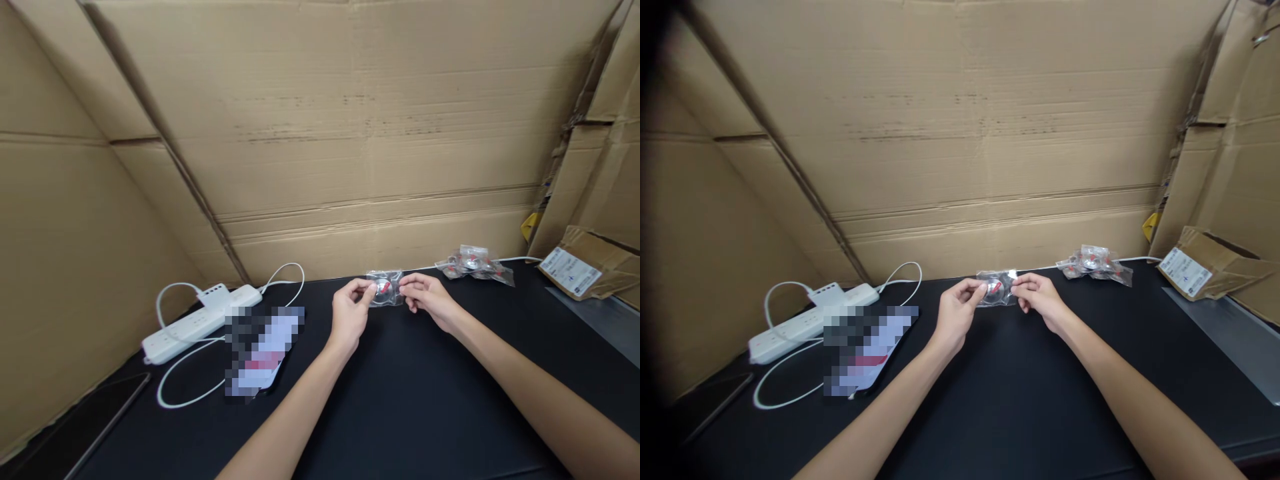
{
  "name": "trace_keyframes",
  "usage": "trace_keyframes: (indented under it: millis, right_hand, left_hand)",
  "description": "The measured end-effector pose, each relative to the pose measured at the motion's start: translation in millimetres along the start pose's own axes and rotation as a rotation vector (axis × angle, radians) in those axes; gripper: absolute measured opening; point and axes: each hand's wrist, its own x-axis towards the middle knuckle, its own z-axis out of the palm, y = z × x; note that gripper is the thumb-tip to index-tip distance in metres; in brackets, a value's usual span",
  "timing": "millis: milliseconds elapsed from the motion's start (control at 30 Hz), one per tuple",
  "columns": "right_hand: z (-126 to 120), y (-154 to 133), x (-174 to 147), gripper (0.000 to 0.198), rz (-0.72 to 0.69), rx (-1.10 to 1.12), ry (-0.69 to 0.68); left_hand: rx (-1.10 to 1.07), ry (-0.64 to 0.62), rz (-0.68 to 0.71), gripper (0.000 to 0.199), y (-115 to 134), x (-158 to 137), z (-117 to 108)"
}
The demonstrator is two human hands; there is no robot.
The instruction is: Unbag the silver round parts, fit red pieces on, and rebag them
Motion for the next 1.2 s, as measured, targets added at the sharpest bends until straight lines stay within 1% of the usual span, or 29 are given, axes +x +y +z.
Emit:
trace_keyframes:
  millis: [167,367,467,567,633,800,900,1000,1100,1200]
  right_hand:
    - [0.5,-2.2,-2.2,0.028,0.006,0.036,-0.052]
    - [0.2,-3.3,-2.7,0.027,0.059,0.007,-0.071]
    - [-1.2,-2.6,-3.1,0.03,0.078,0.026,-0.124]
    - [0.0,-0.2,-4.4,0.034,0.131,0.086,-0.163]
    - [2.9,1.5,-5.3,0.033,0.168,0.12,-0.171]
    - [9.5,2.3,-5.6,0.032,0.204,0.163,-0.105]
    - [9.3,2.3,-4.7,0.035,0.2,0.206,-0.041]
    - [9.0,3.0,-4.3,0.036,0.188,0.243,0.023]
    - [10.5,3.8,-4.8,0.036,0.183,0.247,0.048]
    - [11.9,4.1,-5.6,0.035,0.193,0.238,0.018]
  left_hand:
    - [-0.041,0.01,-0.037,0.024,0.4,-0.2,0.7]
    - [-0.155,0.028,-0.16,0.03,-1.5,-0.9,1.2]
    - [-0.185,0.03,-0.171,0.032,0.2,-1.3,1.2]
    - [-0.218,0.031,-0.171,0.033,4.6,-2.1,0.9]
    - [-0.235,0.02,-0.176,0.033,7.6,-2.8,1.1]
    - [-0.231,-0.034,-0.139,0.032,10.6,-4.7,3.5]
    - [-0.247,-0.1,-0.164,0.032,8.8,-4.9,5.0]
    - [-0.219,-0.165,-0.177,0.029,4.3,-4.1,5.2]
    - [-0.16,-0.129,-0.142,0.023,-0.3,-2.4,3.9]
    - [-0.098,-0.084,-0.089,0.02,-0.9,-0.8,1.4]
